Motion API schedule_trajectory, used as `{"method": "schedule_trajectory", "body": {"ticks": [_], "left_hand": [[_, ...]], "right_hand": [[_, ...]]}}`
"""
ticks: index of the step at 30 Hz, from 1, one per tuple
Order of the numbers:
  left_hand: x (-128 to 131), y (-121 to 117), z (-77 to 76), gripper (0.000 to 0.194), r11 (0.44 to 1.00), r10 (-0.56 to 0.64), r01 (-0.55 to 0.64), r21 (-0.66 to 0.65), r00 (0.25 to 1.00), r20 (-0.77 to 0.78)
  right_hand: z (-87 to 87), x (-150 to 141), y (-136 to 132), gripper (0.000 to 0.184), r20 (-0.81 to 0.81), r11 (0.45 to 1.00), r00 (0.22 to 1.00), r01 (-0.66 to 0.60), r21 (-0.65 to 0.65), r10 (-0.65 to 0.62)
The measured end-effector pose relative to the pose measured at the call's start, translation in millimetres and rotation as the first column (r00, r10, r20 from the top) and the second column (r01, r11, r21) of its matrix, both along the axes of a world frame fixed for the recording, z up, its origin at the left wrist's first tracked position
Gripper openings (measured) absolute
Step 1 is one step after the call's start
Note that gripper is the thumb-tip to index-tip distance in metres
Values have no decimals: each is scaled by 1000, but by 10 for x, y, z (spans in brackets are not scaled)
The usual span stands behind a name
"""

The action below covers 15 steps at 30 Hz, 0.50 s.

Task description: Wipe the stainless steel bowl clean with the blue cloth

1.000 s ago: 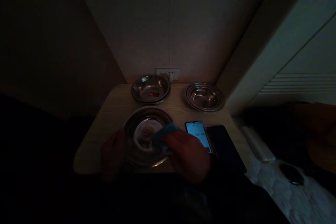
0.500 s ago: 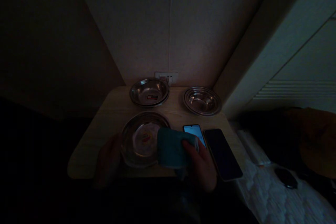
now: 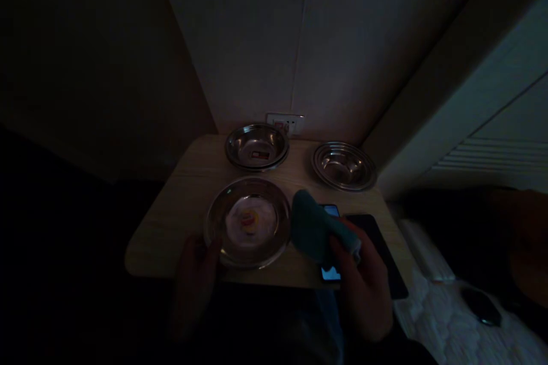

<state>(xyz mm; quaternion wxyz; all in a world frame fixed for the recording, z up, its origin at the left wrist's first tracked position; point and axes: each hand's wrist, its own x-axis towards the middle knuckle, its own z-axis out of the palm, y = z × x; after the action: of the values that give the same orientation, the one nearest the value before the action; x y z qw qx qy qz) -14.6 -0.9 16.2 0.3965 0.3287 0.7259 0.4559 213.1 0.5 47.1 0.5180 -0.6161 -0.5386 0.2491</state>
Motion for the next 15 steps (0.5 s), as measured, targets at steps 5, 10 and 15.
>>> {"method": "schedule_trajectory", "body": {"ticks": [5,10,15], "left_hand": [[-16,-16,-18,32,996,-29,42,76,986,-166],[5,-14,-66,33,989,-29,63,131,970,-242],[35,15,-56,34,988,5,44,147,950,-314]], "right_hand": [[21,-59,-84,30,424,987,902,-129,95,77],[-61,-148,-103,40,638,897,744,-399,190,196],[-234,-449,-106,36,746,850,598,-520,84,292]]}}
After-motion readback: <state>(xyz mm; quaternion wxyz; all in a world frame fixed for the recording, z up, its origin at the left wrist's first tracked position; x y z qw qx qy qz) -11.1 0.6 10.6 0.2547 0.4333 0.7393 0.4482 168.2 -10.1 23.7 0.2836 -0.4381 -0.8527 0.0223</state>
